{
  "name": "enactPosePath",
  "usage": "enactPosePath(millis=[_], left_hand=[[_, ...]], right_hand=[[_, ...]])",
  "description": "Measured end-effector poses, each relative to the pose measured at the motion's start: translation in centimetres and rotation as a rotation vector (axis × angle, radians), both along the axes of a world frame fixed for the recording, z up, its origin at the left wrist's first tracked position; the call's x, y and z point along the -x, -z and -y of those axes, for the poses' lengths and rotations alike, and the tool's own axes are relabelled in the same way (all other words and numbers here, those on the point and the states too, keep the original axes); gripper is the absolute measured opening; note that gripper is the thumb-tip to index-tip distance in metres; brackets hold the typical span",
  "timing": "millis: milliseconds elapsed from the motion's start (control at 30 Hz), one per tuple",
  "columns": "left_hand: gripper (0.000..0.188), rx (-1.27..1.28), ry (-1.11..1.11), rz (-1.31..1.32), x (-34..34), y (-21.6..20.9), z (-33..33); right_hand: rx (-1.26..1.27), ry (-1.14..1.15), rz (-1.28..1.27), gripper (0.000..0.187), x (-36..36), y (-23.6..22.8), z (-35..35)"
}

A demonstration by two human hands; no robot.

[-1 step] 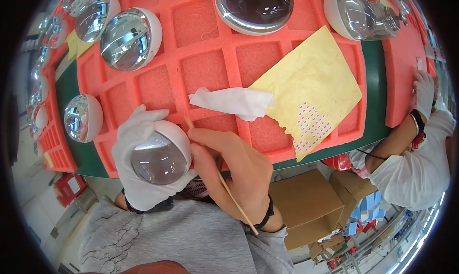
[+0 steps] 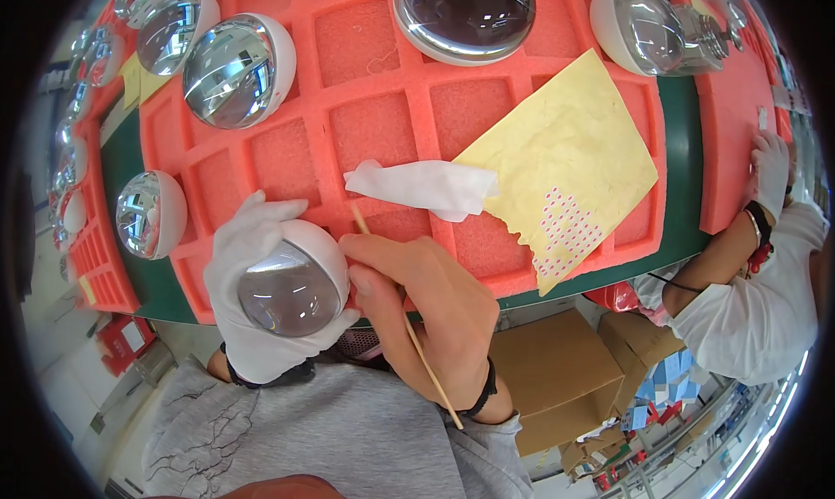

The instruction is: The person picks up a camera dome, wipes it with a cloth, and uses a wooden stick to apply sealant around the rim. They rotate the dome to continue the application before wiping it again and placing it back into a red foam tray.

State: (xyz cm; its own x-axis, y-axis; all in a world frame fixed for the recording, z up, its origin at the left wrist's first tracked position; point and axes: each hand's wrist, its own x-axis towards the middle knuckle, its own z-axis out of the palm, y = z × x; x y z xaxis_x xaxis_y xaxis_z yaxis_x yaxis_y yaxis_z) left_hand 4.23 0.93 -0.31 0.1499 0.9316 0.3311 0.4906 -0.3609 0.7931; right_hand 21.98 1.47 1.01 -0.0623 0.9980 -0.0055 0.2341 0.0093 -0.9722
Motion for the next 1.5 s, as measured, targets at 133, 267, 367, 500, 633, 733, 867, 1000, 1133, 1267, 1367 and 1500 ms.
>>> enactPosePath(millis=[133,267,367,500,633,733,867,1000,1133,1267,1367,1500], left_hand=[[0.082,-0.021,0.007,-0.026,0.4,0.4,0.2],[0.081,-0.018,0.027,-0.018,0.3,0.2,-0.1],[0.081,0.007,-0.020,-0.005,0.3,0.4,0.5],[0.080,-0.011,0.006,-0.050,-0.1,0.3,0.3],[0.090,0.082,0.057,-0.043,0.8,-0.3,0.5],[0.089,0.046,0.065,-0.027,0.8,0.3,0.6],[0.079,0.031,0.031,-0.011,0.8,0.0,0.6],[0.073,0.036,0.018,-0.023,1.0,0.0,0.5],[0.073,0.002,0.028,-0.033,0.7,0.0,0.4],[0.084,-0.008,0.095,-0.014,1.2,0.6,0.8],[0.091,0.003,0.108,-0.011,1.2,0.8,1.0],[0.094,0.041,0.086,-0.018,1.3,0.4,0.7]], right_hand=[[-0.093,0.012,-0.027,0.011,0.7,-0.4,-0.7],[0.053,-0.025,-0.045,0.009,1.3,-0.4,-2.2],[0.067,0.004,-0.026,0.009,1.2,-0.3,-2.4],[0.141,-0.105,-0.088,0.008,0.4,-0.8,-2.0],[-0.236,0.043,-0.008,0.010,0.1,-0.1,-1.7],[-0.211,0.203,-0.169,0.018,0.7,-1.5,1.8],[-0.202,-0.068,-0.206,0.023,-0.4,-0.3,3.5],[-0.162,-0.076,-0.240,0.019,-0.4,-0.1,3.6],[-0.156,-0.064,-0.255,0.018,-0.4,-0.2,2.9],[-0.060,-0.064,-0.331,0.018,-0.1,-0.2,2.3],[0.010,-0.101,-0.172,0.020,-0.1,-0.8,1.8],[0.006,-0.031,-0.149,0.020,-0.8,-0.5,2.4]])
